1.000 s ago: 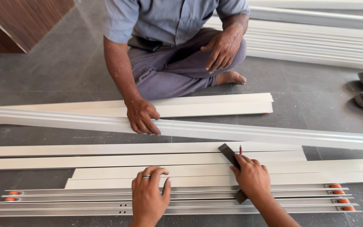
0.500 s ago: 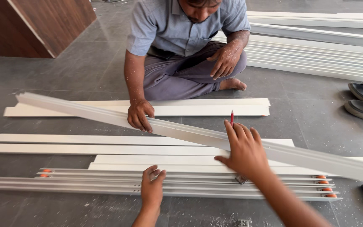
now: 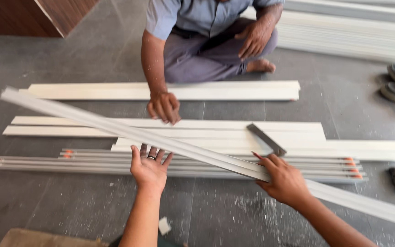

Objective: The person sits on the floor assembling white ceiling panel profiles. They use a hammer to tap small metal brackets into the grooves of the profiles and a red power drill to make holes. A coworker assists by measuring and marking the profiles with a square and pencil.

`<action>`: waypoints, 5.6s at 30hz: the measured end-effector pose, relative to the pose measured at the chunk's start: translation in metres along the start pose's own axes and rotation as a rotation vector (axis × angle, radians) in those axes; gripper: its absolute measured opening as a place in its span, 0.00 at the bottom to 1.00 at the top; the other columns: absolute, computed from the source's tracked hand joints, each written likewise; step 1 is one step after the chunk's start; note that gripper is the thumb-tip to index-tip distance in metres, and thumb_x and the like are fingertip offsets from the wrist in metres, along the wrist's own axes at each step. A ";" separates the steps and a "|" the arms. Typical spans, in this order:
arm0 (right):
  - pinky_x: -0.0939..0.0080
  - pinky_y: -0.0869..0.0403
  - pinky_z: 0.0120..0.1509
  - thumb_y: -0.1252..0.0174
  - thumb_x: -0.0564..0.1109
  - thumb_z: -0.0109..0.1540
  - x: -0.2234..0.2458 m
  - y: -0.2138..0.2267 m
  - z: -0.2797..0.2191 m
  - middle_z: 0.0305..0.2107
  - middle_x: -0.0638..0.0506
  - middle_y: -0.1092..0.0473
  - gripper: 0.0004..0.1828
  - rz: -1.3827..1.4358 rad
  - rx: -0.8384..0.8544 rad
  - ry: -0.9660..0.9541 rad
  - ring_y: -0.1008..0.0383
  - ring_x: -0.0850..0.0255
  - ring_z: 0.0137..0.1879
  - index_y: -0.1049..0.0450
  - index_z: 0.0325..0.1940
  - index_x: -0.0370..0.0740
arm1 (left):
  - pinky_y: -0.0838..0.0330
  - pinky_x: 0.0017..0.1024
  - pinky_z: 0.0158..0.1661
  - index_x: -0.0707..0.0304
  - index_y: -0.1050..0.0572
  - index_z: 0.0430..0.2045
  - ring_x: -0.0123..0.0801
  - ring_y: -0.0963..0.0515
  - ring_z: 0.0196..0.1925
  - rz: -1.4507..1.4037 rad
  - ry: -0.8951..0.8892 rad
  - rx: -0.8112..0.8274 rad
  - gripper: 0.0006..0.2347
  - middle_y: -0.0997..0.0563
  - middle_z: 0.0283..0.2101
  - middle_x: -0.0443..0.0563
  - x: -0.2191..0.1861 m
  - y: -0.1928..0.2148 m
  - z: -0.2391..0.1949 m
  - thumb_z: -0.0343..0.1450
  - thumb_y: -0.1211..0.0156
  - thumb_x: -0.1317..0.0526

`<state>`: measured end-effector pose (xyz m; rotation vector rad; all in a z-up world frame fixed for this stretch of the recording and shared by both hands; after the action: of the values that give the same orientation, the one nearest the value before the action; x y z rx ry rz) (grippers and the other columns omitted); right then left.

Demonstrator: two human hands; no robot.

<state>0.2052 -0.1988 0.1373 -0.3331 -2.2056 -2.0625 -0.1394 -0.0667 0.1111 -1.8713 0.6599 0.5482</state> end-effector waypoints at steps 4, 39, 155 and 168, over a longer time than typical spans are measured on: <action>0.54 0.24 0.55 0.29 0.59 0.51 -0.028 -0.014 -0.039 0.47 0.57 0.30 0.32 -0.053 0.008 0.082 0.25 0.59 0.54 0.28 0.57 0.52 | 0.42 0.55 0.65 0.50 0.42 0.68 0.50 0.33 0.67 0.115 0.143 -0.276 0.33 0.31 0.64 0.52 0.016 0.017 -0.037 0.71 0.51 0.36; 0.50 0.32 0.68 0.28 0.51 0.54 -0.091 -0.093 -0.084 0.54 0.54 0.30 0.31 -0.017 0.223 -0.012 0.29 0.53 0.63 0.31 0.58 0.49 | 0.26 0.38 0.47 0.60 0.18 0.44 0.41 0.15 0.42 1.656 0.556 -0.421 0.31 0.11 0.36 0.51 0.070 0.075 -0.073 0.76 0.60 0.33; 0.43 0.26 0.66 0.41 0.39 0.61 -0.512 -0.067 -0.097 0.61 0.47 0.28 0.34 -0.260 0.239 -0.770 0.27 0.46 0.65 0.30 0.70 0.62 | 0.37 0.45 0.63 0.51 0.19 0.43 0.39 0.18 0.47 1.868 -0.394 0.742 0.15 0.15 0.42 0.44 0.215 -0.024 -0.110 0.64 0.29 0.53; 0.50 0.26 0.60 0.39 0.41 0.74 -0.506 -0.014 -0.137 0.49 0.41 0.26 0.10 -0.336 -0.370 -0.271 0.25 0.49 0.50 0.29 0.59 0.39 | 0.26 0.43 0.52 0.52 0.22 0.48 0.44 0.18 0.49 1.868 -0.533 0.888 0.18 0.16 0.44 0.52 0.229 -0.026 -0.108 0.66 0.32 0.50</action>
<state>0.6831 -0.3803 0.0205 -0.3031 -2.1264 -2.7665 0.0566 -0.2025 0.0215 0.1821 1.7560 1.4431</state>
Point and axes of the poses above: each hand's wrist, its own z-axis towards the middle knuckle, its own y-axis out of the back of the hand, x = y × z, the point moved 3 cm from there along z, towards the middle knuckle
